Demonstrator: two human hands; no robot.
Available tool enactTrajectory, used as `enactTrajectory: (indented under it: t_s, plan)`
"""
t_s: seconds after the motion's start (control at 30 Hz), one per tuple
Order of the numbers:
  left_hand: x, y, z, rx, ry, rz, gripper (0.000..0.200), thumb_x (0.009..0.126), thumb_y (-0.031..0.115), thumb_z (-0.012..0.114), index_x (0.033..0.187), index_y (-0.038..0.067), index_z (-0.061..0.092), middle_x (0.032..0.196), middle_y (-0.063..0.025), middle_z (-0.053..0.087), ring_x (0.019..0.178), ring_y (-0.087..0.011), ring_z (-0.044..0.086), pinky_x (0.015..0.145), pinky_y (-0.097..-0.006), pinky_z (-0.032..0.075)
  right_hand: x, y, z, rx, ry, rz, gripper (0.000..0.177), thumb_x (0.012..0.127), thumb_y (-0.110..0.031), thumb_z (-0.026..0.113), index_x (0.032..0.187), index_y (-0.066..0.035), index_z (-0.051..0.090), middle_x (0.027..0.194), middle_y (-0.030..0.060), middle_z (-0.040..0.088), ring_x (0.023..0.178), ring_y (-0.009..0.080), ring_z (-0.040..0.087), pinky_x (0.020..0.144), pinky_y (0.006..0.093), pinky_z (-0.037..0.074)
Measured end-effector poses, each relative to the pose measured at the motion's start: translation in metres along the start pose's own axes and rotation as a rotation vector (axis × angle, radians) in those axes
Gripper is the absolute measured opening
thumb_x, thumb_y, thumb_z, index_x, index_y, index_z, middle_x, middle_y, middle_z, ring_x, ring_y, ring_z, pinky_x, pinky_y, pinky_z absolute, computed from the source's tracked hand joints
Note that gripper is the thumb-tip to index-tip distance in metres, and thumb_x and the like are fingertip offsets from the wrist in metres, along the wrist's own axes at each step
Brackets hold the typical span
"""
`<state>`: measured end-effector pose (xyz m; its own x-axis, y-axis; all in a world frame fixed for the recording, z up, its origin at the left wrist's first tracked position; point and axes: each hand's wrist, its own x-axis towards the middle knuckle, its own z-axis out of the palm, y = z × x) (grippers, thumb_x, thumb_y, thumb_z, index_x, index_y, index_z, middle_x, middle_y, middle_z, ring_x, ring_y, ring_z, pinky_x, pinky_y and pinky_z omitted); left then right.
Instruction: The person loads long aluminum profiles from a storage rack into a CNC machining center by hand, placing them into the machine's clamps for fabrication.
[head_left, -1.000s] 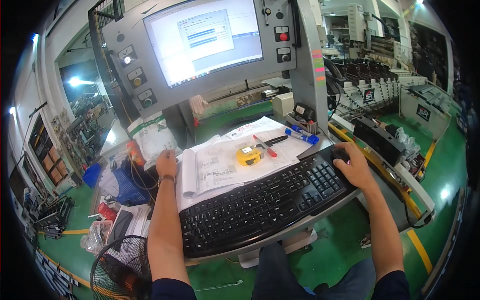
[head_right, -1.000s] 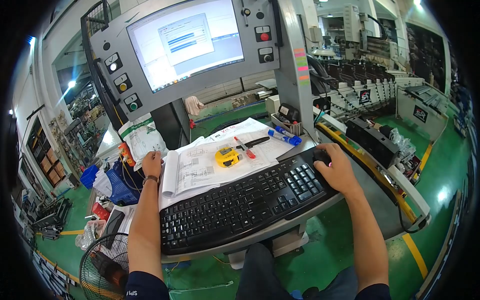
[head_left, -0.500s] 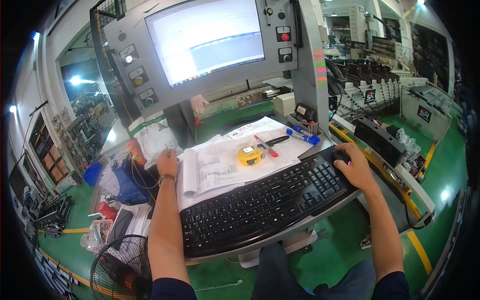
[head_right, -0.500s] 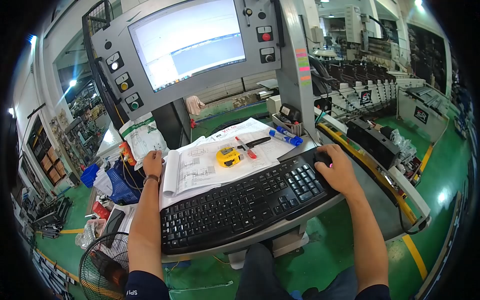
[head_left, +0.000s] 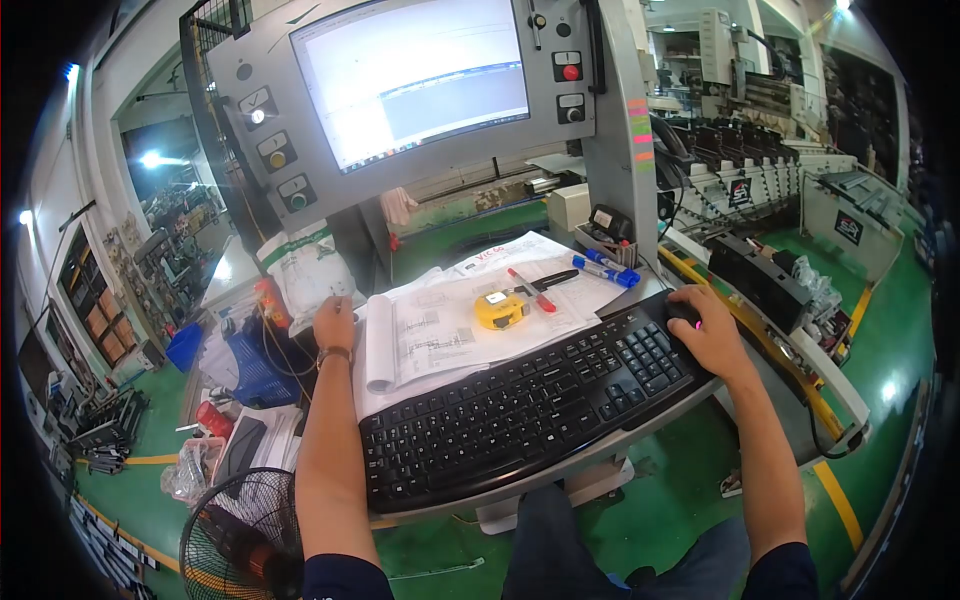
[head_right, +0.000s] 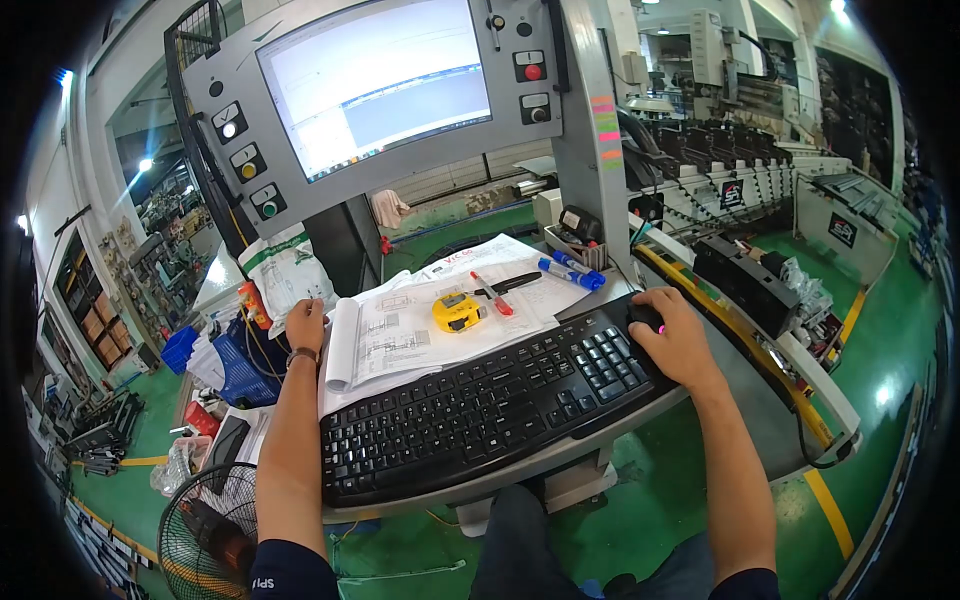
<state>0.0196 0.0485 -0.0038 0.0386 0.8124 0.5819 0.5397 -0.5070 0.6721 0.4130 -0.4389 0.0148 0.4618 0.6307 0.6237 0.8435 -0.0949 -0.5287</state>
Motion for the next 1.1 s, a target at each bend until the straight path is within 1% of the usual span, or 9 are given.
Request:
enactTrajectory:
  t_s: [0.1, 0.2, 0.3, 0.53, 0.63, 0.83, 1.0, 1.1]
  plan:
    - [0.000, -0.002, 0.001, -0.012, 0.002, -0.007, 0.030, 0.093, 0.029, 0.060, 0.097, 0.001, 0.072, 0.075, -0.0140, 0.072, 0.072, -0.0284, 0.069, 0.073, -0.0398, 0.052, 0.000, 0.000, 0.001, 0.002, 0.000, 0.004, 0.038, 0.080, -0.020, 0.067, 0.113, -0.002, 0.066, 0.117, 0.0156, 0.063, 0.111, 0.0325, 0.061, 0.096, 0.0378, 0.047]
    - [0.003, -0.006, 0.002, 0.006, 0.008, 0.044, 0.030, 0.095, 0.027, 0.063, 0.101, -0.002, 0.072, 0.072, -0.0099, 0.070, 0.061, -0.0168, 0.064, 0.060, -0.0321, 0.049, 0.000, 0.001, 0.000, 0.005, -0.003, 0.010, 0.038, 0.079, -0.020, 0.067, 0.112, -0.002, 0.066, 0.118, 0.0155, 0.062, 0.111, 0.0325, 0.061, 0.096, 0.0377, 0.047]
    - [0.005, -0.011, 0.004, -0.004, 0.005, 0.046, 0.030, 0.095, 0.026, 0.063, 0.100, -0.002, 0.072, 0.072, -0.0098, 0.070, 0.061, -0.0166, 0.064, 0.059, -0.0321, 0.049, 0.000, 0.003, 0.001, 0.003, -0.003, 0.000, 0.039, 0.080, -0.020, 0.067, 0.114, -0.002, 0.066, 0.119, 0.0161, 0.062, 0.112, 0.0329, 0.061, 0.096, 0.0381, 0.047]
    - [0.008, -0.015, 0.006, 0.006, 0.018, 0.069, 0.030, 0.094, 0.026, 0.063, 0.099, -0.002, 0.072, 0.073, -0.0102, 0.071, 0.062, -0.0169, 0.066, 0.059, -0.0310, 0.050, 0.001, 0.003, 0.003, 0.030, 0.011, 0.022, 0.050, 0.082, -0.023, 0.068, 0.127, -0.004, 0.059, 0.126, 0.0185, 0.059, 0.117, 0.0344, 0.059, 0.099, 0.0397, 0.046]
    - [0.004, -0.008, 0.003, 0.004, 0.028, 0.055, 0.029, 0.094, 0.025, 0.063, 0.099, -0.003, 0.072, 0.073, -0.0107, 0.071, 0.062, -0.0172, 0.067, 0.059, -0.0310, 0.050, 0.000, -0.001, 0.001, 0.000, -0.006, 0.032, 0.051, 0.082, -0.025, 0.069, 0.129, -0.005, 0.059, 0.129, 0.0175, 0.058, 0.118, 0.0343, 0.059, 0.100, 0.0404, 0.046]
    - [0.002, -0.002, 0.002, -0.001, 0.025, 0.033, 0.030, 0.093, 0.025, 0.063, 0.099, -0.003, 0.072, 0.071, -0.0109, 0.071, 0.061, -0.0176, 0.067, 0.060, -0.0319, 0.051, -0.002, 0.001, 0.000, -0.024, -0.008, -0.006, 0.049, 0.079, -0.023, 0.067, 0.124, -0.005, 0.061, 0.126, 0.0155, 0.059, 0.116, 0.0343, 0.059, 0.098, 0.0401, 0.047]
    - [0.002, -0.002, 0.000, 0.001, 0.017, 0.050, 0.031, 0.094, 0.026, 0.064, 0.100, -0.003, 0.072, 0.071, -0.0109, 0.071, 0.061, -0.0176, 0.067, 0.061, -0.0319, 0.050, -0.002, 0.003, 0.001, -0.020, 0.033, 0.033, 0.045, 0.076, -0.020, 0.063, 0.117, -0.003, 0.063, 0.120, 0.0157, 0.061, 0.111, 0.0344, 0.061, 0.095, 0.0394, 0.048]
    - [-0.004, 0.009, -0.003, -0.006, 0.004, -0.007, 0.032, 0.091, 0.030, 0.060, 0.097, 0.001, 0.073, 0.075, -0.0140, 0.072, 0.070, -0.0269, 0.070, 0.073, -0.0385, 0.052, -0.002, 0.002, 0.001, -0.001, 0.044, 0.047, 0.044, 0.075, -0.020, 0.063, 0.116, -0.003, 0.063, 0.118, 0.0159, 0.061, 0.109, 0.0341, 0.062, 0.095, 0.0395, 0.049]
